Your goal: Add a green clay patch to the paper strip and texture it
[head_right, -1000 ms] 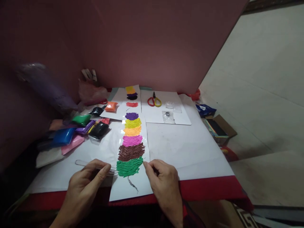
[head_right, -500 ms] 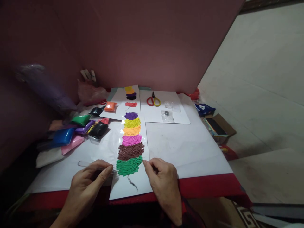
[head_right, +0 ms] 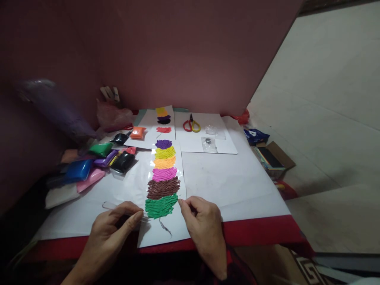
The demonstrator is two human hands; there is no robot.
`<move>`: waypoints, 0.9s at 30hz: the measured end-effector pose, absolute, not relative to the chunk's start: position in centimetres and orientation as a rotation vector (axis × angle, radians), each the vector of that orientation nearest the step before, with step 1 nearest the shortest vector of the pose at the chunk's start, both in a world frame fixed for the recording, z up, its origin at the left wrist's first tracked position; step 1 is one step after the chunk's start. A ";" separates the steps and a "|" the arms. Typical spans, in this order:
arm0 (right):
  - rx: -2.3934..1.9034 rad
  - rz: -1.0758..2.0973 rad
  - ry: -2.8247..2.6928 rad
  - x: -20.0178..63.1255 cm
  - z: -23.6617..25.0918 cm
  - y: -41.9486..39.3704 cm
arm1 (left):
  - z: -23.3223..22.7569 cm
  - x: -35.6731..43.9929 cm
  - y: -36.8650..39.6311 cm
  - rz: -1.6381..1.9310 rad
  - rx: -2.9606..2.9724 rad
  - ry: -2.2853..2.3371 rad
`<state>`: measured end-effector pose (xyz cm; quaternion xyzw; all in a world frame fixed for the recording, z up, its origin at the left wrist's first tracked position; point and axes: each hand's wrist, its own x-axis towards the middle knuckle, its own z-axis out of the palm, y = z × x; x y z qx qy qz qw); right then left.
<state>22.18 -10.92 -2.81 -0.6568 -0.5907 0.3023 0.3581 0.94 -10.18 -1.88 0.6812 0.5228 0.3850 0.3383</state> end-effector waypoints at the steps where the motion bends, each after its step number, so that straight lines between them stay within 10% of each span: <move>1: -1.695 0.780 -1.524 22.2 -2.8 -10.9 | -1.9 0.9 -10.2 0.999 1.780 1.361; 27: -1.672 0.741 -1.545 22.1 -2.5 -11.0 | -2.0 0.9 -10.1 0.987 2.057 1.499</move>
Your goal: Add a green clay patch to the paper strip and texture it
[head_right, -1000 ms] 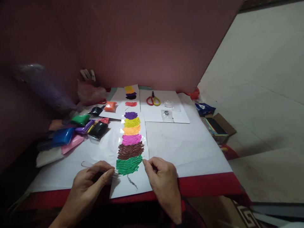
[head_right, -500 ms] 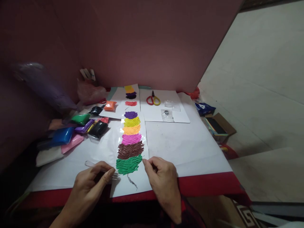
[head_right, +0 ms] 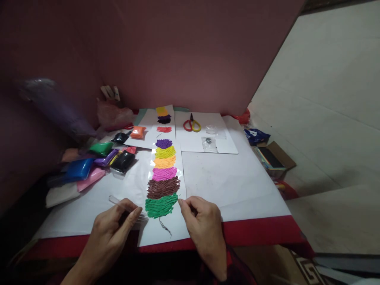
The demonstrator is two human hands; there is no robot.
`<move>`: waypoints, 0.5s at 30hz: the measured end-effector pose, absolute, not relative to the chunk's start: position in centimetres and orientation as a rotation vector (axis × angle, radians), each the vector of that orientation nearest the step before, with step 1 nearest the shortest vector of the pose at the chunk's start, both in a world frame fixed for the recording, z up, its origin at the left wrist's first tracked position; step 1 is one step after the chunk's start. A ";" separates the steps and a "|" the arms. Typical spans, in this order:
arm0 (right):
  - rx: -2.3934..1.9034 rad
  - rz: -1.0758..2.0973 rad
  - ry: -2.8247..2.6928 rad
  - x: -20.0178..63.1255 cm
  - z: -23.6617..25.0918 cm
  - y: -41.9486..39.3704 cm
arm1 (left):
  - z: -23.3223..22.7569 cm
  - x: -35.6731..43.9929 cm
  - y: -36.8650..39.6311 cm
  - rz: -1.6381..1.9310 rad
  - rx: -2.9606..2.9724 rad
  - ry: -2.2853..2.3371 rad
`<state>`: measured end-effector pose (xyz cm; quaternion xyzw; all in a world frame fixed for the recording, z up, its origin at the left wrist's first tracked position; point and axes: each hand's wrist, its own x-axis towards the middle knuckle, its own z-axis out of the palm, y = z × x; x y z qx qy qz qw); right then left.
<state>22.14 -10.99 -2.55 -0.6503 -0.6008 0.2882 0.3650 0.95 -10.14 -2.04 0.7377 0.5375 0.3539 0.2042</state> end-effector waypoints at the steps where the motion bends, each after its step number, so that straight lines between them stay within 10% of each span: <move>1: -1.671 0.744 -1.546 22.1 -2.6 -11.0 | -2.0 1.0 -10.1 0.986 2.051 1.506; 15: -1.665 0.746 -1.548 22.2 -2.6 -11.0 | -2.0 0.7 -10.4 1.096 1.783 1.495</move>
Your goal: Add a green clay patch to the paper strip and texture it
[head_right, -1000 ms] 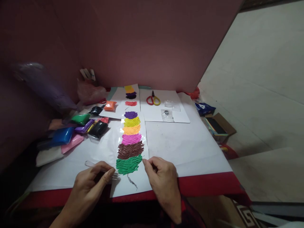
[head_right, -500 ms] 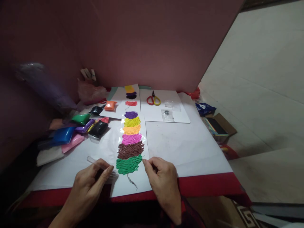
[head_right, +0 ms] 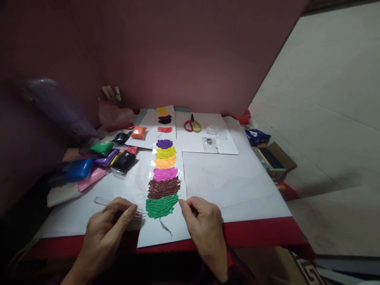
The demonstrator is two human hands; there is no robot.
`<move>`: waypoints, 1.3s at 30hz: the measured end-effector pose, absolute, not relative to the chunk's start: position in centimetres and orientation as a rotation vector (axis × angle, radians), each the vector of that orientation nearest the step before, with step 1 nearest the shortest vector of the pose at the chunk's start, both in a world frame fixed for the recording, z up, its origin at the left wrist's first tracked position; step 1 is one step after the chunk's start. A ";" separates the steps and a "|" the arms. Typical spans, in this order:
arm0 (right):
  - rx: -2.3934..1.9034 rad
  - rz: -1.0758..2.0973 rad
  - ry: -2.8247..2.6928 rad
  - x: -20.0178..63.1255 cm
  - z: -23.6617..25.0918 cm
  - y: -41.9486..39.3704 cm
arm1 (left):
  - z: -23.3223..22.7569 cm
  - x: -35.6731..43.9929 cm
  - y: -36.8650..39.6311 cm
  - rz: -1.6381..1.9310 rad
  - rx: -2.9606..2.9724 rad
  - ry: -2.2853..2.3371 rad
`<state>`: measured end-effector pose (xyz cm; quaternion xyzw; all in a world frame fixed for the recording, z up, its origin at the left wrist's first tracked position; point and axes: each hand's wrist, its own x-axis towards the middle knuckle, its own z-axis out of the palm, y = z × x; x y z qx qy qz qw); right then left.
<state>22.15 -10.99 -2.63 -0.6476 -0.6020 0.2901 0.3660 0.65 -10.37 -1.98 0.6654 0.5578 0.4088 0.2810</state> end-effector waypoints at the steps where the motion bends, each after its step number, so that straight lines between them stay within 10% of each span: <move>1: -1.662 0.746 -1.547 22.1 -2.6 -11.0 | -2.0 0.7 -10.4 1.109 1.768 1.480; 39: -1.679 0.768 -1.531 22.2 -2.8 -11.0 | -1.9 2.2 -9.6 1.046 1.732 1.379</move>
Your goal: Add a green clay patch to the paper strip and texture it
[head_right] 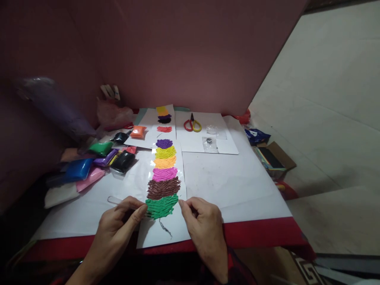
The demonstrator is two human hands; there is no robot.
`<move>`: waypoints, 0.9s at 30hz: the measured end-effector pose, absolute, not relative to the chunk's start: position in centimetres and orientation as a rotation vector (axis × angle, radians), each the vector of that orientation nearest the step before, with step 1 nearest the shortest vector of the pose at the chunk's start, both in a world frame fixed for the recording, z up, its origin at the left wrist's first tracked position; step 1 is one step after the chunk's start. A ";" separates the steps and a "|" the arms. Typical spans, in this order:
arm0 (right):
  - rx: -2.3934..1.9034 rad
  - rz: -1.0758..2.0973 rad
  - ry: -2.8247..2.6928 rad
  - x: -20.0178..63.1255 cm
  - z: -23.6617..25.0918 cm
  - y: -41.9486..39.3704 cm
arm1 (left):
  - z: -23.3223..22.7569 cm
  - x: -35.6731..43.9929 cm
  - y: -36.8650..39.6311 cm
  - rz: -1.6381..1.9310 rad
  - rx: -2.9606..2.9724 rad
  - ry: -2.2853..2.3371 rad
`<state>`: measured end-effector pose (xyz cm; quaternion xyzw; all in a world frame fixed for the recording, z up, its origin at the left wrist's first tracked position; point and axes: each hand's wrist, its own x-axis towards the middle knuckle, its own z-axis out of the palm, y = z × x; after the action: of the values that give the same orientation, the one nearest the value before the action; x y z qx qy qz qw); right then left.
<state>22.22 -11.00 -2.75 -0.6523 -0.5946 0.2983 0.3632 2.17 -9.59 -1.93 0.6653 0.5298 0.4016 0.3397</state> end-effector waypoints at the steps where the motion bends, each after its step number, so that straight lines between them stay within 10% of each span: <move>1: -1.679 0.769 -1.531 22.2 -2.8 -11.0 | -1.9 2.2 -9.6 1.047 1.735 1.373; 27: -1.679 0.787 -1.512 22.2 -2.9 -11.0 | -2.5 1.8 -9.7 0.962 1.862 1.264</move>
<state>22.23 -11.04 -2.86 -0.6531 -0.5883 0.3061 0.3657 1.84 -9.70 -2.52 0.7155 0.4856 0.3697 0.3401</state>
